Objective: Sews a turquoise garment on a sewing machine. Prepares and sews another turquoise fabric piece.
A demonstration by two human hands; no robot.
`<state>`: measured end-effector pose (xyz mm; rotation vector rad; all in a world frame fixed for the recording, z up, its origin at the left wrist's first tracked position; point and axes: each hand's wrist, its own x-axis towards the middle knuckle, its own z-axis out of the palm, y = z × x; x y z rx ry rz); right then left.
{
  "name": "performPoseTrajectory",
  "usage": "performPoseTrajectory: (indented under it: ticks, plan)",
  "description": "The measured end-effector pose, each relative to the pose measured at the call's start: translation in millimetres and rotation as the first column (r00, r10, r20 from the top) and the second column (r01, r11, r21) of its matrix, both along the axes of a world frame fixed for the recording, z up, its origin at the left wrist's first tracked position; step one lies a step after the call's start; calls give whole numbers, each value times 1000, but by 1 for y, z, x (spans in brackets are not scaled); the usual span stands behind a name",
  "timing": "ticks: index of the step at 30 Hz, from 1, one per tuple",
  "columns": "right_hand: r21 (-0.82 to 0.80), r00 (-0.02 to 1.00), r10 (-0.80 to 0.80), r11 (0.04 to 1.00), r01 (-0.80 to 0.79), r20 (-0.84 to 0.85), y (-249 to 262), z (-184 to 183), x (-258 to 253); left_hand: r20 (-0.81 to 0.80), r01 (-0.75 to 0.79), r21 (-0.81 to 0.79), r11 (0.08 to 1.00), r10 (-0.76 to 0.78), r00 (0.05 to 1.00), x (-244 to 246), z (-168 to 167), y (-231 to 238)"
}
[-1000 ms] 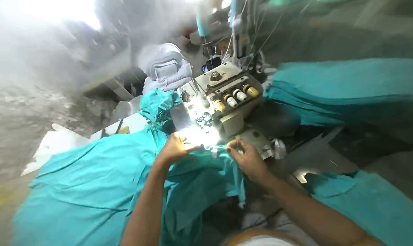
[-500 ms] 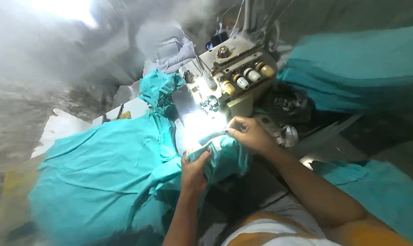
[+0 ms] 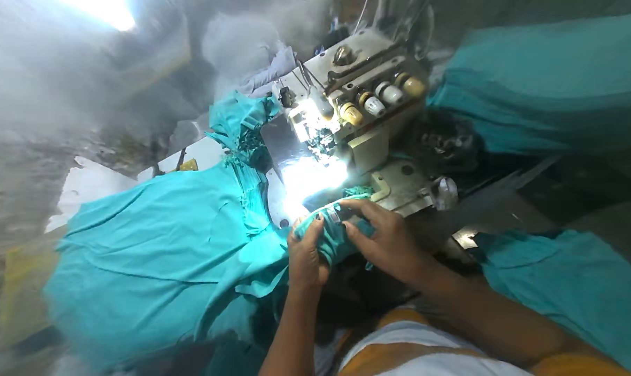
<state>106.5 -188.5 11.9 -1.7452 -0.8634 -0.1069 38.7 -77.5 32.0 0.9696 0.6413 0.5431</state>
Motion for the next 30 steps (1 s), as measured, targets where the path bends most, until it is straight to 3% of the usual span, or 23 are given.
performPoseTrajectory:
  ticks: [10, 23, 30]
  plan:
    - [-12, 999, 15, 1000, -15, -29, -1, 3, -1, 0, -28, -42, 999, 28, 1000, -1, 4, -4]
    - [-15, 999, 23, 1000, -24, -45, 0, 4, -5, -7, -85, 38, 996, 86, 996, 0, -4, -7]
    - [10, 987, 49, 999, -48, -154, -1, 9, -5, 58, -68, 215, 974, 57, 997, -4, -10, -3]
